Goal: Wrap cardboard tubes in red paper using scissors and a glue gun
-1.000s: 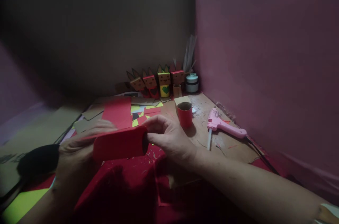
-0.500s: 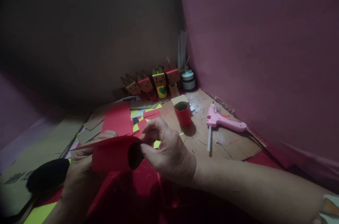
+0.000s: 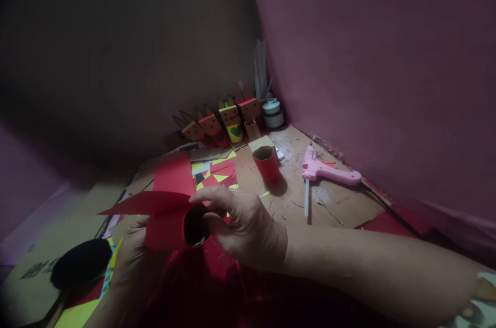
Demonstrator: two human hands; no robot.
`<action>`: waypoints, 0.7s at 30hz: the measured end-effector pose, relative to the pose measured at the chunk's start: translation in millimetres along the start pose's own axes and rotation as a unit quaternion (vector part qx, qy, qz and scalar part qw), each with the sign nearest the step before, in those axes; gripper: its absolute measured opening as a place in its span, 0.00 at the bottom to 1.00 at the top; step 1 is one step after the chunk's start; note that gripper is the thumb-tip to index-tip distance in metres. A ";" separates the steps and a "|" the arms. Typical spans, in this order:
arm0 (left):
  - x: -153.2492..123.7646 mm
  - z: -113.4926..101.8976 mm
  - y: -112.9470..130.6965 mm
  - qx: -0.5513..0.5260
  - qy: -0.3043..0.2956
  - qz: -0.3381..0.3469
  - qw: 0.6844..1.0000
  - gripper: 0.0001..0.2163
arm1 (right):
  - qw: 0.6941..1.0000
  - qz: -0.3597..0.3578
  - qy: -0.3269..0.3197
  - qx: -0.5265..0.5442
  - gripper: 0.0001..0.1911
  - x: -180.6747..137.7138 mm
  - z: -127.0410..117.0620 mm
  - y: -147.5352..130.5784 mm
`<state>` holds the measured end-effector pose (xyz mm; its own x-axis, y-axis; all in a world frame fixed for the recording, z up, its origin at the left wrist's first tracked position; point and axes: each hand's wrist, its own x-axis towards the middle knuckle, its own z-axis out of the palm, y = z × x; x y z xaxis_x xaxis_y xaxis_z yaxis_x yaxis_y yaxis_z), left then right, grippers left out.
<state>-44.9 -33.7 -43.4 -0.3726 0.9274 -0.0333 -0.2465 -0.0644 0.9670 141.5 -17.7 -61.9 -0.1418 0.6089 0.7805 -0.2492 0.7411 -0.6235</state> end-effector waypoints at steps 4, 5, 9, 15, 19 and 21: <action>-3.9 1.9 1.4 0.047 -0.048 0.065 0.996 0.08 | 1.000 -0.023 -0.011 -0.011 0.14 2.1 -3.4 1.2; -4.2 1.0 1.1 0.057 -0.063 0.079 0.993 0.07 | 1.000 -0.022 -0.016 -0.008 0.13 2.2 -4.2 1.6; -4.2 -4.8 -0.2 0.097 -0.104 0.161 0.977 0.05 | 0.999 -0.016 -0.024 0.030 0.10 2.5 -7.6 2.9; -8.7 -4.4 4.4 0.118 -0.120 0.244 0.955 0.07 | 0.999 0.001 -0.027 0.044 0.11 4.5 -10.6 -1.1; -11.1 -3.4 7.8 0.132 -0.129 0.262 0.947 0.07 | 0.997 0.030 -0.040 0.060 0.11 4.7 -10.7 -4.6; -11.0 -4.1 8.2 0.142 -0.133 0.283 0.939 0.07 | 0.996 0.044 -0.041 0.067 0.12 4.0 -9.7 -4.6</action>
<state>-46.5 -46.0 -36.2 -0.1260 0.8357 0.5345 0.1873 -0.5091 0.8401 151.4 -15.9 -56.4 -0.2444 0.6403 0.7282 -0.3571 0.6387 -0.6816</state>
